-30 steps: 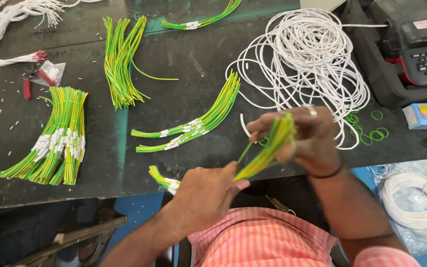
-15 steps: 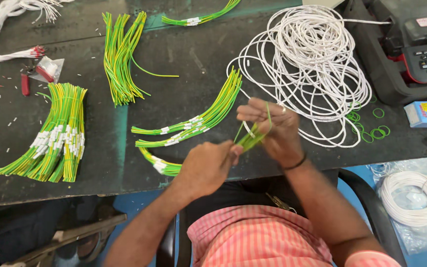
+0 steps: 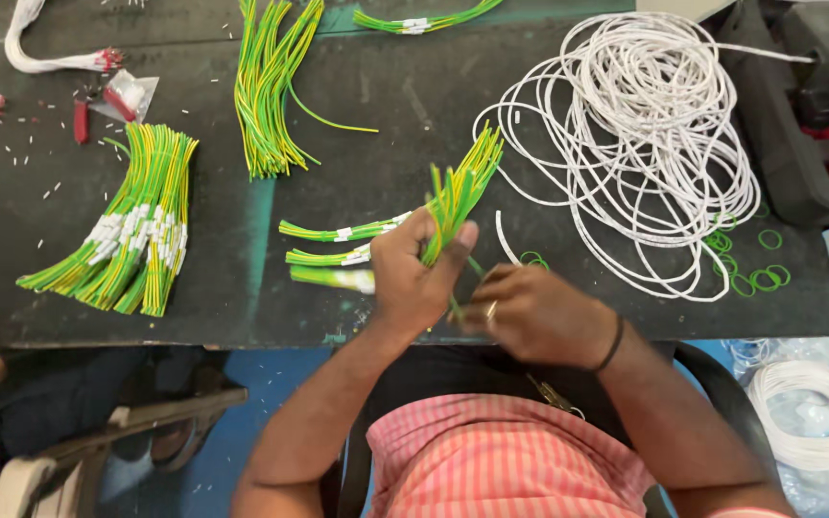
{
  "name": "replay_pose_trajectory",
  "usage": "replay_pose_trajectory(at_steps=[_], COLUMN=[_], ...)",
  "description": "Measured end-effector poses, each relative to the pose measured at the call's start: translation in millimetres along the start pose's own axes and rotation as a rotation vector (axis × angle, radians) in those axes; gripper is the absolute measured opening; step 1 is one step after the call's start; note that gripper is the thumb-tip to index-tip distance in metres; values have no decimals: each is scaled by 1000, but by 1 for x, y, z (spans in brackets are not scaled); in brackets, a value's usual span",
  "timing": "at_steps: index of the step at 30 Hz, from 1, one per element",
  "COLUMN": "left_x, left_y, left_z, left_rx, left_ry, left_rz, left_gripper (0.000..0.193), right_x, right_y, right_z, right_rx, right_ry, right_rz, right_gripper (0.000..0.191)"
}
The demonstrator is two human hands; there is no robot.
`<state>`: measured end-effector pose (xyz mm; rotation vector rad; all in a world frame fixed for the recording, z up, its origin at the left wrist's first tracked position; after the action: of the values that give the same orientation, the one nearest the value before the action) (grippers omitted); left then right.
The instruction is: The person gathers loose green and yellow insulated wires from the workbench, aligns them into a bundle, and secures the bundle with a green rubber band. They place the finished bundle with other completed bundles and repeat the process with more wires.
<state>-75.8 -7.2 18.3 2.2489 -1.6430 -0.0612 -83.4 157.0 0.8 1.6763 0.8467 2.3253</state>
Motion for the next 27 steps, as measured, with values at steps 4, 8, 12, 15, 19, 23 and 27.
replay_pose_trajectory(at_steps=[4,8,12,15,19,23,27], left_x=[0,-5,-17,-25,-16,-10,-12], left_y=[4,-23,-35,-40,-33,-35,-36], left_z=[3,-29,-30,-31,-40,-51,-45], left_rx=[34,-284,-72,-79,-96,-136,-71], left_ry=[64,89,264,484,385,289,275], left_rz=[-103,4,183,363,383,312,267], left_gripper=[37,29,15,13,13,24,27], right_x=[3,26,52,68,84,100,90], right_y=[-9,4,9,23,49,38,12], right_z=[-5,-14,-15,2,26,19,-2], right_rx=[-163,-71,-231,-204,-50,-182,-316], right_ry=[1007,985,920,443,-208,-225,-326], right_rz=[-912,-1126,-936,-691,-429,-461,-403], right_gripper=[29,76,90,64,27,11,14])
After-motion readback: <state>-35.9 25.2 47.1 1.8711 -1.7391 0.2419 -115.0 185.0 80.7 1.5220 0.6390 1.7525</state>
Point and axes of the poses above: each hand's wrist, its own y-axis towards the middle knuckle, its own x-axis out of the back of the hand, z = x × y, the point moved 6 cm from there along y, towards the middle knuckle, and after that the axes turned 15 degrees about x, right-handed, at the moved point
